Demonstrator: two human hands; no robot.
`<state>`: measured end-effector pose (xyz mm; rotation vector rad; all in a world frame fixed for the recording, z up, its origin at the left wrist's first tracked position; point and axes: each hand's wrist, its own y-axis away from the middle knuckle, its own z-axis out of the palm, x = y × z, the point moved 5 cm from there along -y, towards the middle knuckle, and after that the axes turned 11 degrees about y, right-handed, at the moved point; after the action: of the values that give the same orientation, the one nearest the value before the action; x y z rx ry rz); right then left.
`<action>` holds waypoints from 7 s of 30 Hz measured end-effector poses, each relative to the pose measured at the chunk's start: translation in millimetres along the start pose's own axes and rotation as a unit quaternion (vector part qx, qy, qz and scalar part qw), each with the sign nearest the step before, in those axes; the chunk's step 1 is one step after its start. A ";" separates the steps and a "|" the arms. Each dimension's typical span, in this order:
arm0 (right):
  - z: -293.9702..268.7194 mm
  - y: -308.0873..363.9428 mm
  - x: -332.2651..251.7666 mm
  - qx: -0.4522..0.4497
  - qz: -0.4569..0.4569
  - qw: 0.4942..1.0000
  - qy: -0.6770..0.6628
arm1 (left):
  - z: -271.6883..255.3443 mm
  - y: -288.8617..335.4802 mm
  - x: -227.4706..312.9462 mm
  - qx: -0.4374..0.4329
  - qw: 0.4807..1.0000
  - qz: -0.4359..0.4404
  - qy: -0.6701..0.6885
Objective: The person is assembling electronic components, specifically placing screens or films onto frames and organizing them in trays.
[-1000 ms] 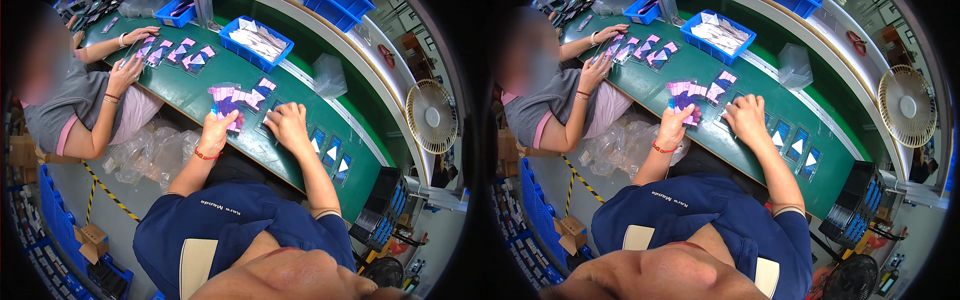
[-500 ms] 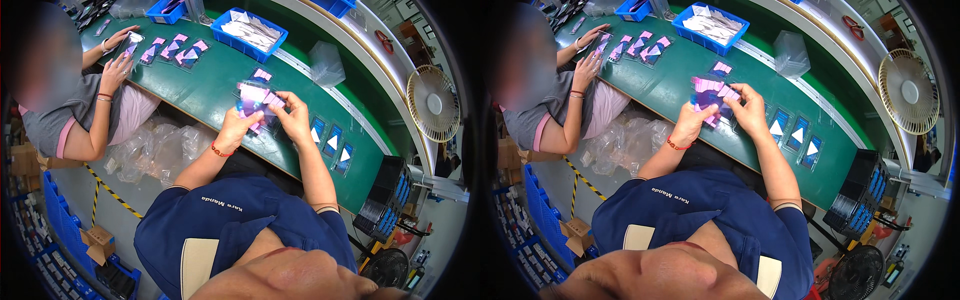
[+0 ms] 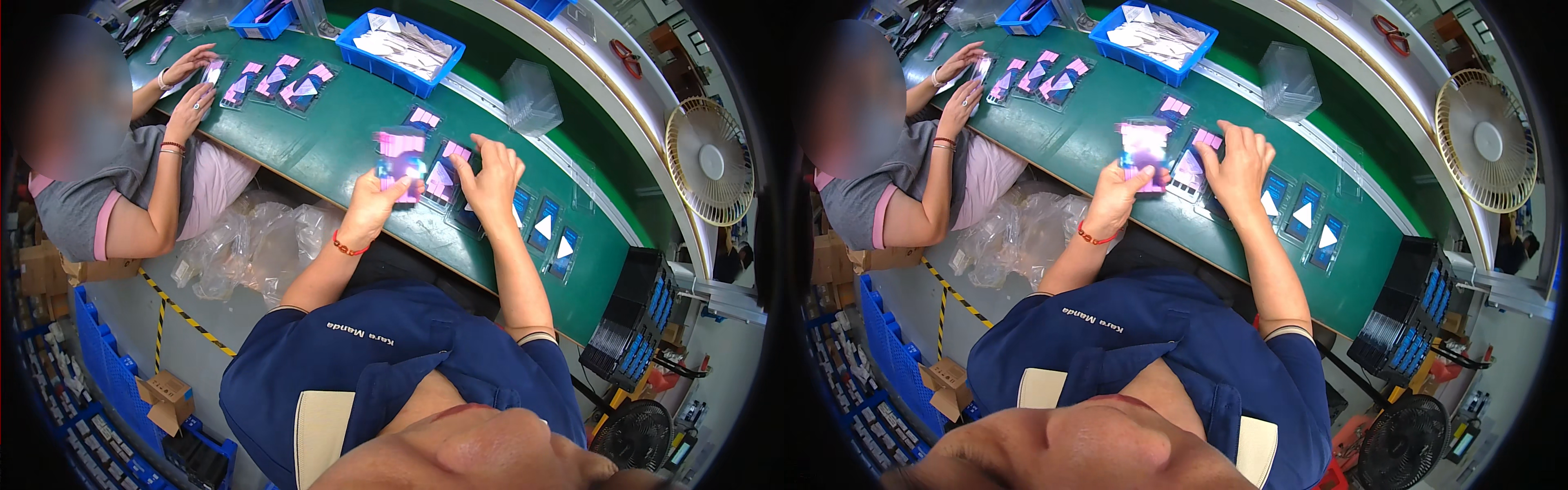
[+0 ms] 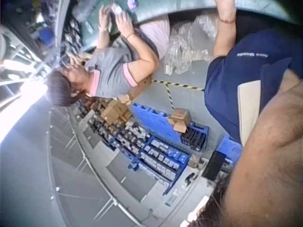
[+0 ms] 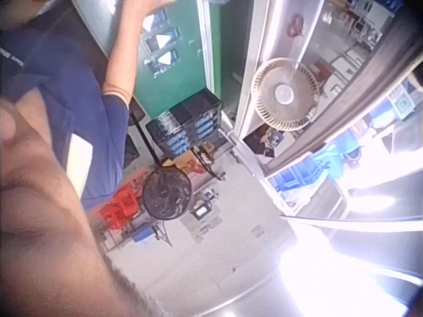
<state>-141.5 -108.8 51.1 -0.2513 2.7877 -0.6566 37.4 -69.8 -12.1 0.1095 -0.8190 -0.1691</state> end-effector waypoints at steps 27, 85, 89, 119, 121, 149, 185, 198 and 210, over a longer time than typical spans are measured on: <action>-24.7 38.0 48.7 -0.069 0.119 0.973 -0.183 | 41.6 -1.2 -39.9 -0.090 0.993 -0.059 -0.042; -87.4 135.7 180.2 0.086 0.361 0.829 -0.418 | 102.1 -6.6 -77.3 -0.099 0.987 -0.124 0.007; -90.0 172.3 234.7 0.033 0.391 0.865 -0.312 | 97.4 -75.9 -34.6 -0.104 0.980 -0.027 -0.166; -93.9 164.9 170.4 -0.088 0.096 0.990 0.045 | 139.1 -17.8 -40.8 -0.167 0.577 0.351 -0.718; -87.9 160.1 171.9 -0.118 0.069 0.989 0.062 | 129.0 6.6 -57.9 -0.174 0.581 0.303 -0.735; -49.1 118.9 103.1 -0.128 0.002 0.990 0.061 | 15.0 -17.2 9.4 0.006 0.599 0.295 -0.744; 18.8 71.1 -6.7 -0.141 0.009 0.988 0.062 | 7.7 26.2 13.6 0.034 0.668 0.409 -0.621; 57.0 31.9 -54.0 -0.139 0.012 0.989 0.043 | -9.5 34.0 18.7 0.033 0.679 0.488 -0.548; 86.3 6.7 -84.8 -0.143 0.003 0.989 0.041 | -14.1 33.3 21.2 0.031 0.701 0.497 -0.510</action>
<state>-36.3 -119.2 -8.0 -0.2778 2.9564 -0.2687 65.6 -40.8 -1.1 -0.4245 -1.8903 0.9316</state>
